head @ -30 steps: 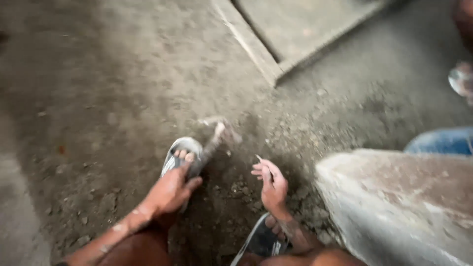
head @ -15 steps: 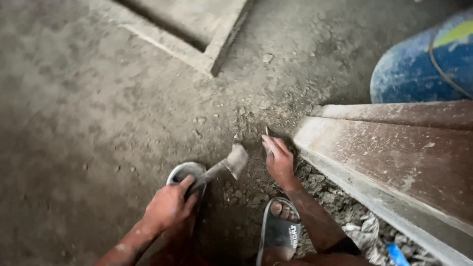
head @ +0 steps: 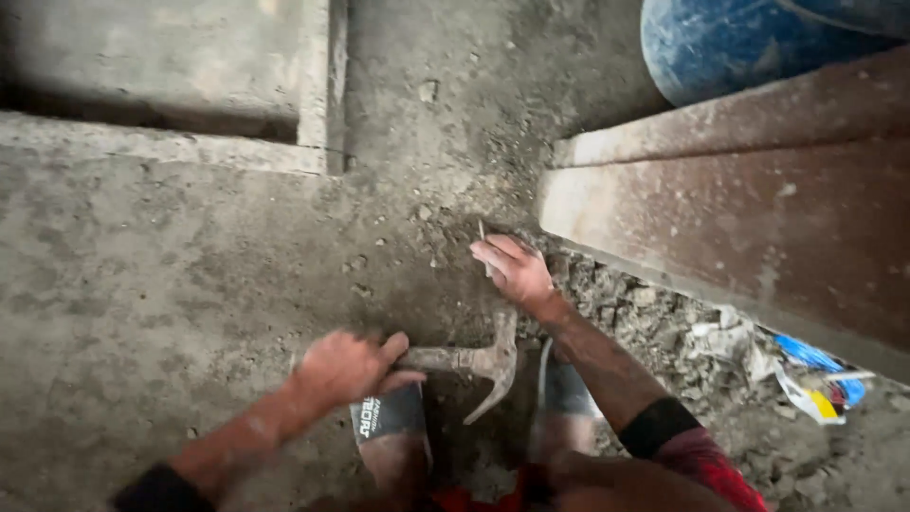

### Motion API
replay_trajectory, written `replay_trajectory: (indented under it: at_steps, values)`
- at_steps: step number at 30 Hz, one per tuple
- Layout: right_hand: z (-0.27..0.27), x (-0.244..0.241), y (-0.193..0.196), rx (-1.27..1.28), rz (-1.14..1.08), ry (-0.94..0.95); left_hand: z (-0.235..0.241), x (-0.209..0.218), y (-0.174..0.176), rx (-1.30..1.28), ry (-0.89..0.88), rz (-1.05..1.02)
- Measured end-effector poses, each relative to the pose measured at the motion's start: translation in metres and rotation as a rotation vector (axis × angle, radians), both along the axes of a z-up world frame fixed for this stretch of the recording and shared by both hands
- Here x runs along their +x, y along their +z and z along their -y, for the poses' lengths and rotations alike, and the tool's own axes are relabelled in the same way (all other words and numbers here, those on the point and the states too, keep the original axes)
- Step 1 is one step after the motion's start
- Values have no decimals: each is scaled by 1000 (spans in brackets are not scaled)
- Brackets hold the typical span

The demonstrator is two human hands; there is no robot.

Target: The person uses a hammer to drive nails into a concrete floor. They hold the nail with one hand and strike it with the hammer in the other, working near a concrete structure.

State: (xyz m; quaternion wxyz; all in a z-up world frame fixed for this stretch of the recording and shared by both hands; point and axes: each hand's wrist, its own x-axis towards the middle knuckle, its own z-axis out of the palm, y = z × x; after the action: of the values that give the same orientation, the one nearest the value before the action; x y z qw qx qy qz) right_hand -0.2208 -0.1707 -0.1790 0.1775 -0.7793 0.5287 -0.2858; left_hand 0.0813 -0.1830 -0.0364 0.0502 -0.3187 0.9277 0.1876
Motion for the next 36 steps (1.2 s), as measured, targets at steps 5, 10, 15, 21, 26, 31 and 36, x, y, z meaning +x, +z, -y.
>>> replay_trajectory:
  at_steps: [5, 10, 15, 21, 26, 31, 36]
  values:
    - [5, 3, 24, -50, 31, 9, 16, -9, -5, 128, -38, 1]
    - [0, -2, -3, -114, 33, 24, -8, -10, -10, -58, -126, -130]
    - [3, 0, 23, -81, 85, 37, -11, -11, -23, -107, 51, -99]
    - [-1, -1, 4, -71, 18, 18, -14, -13, -20, -108, -83, -98]
    - [-12, -13, -26, 103, 76, -21, -15, -18, 4, 284, 88, 227]
    - [-4, -5, -4, -14, 11, -44, -13, -11, -29, -28, 43, -42]
    - [-3, -5, 0, 25, 57, -50, -17, -7, -39, 75, 105, -52]
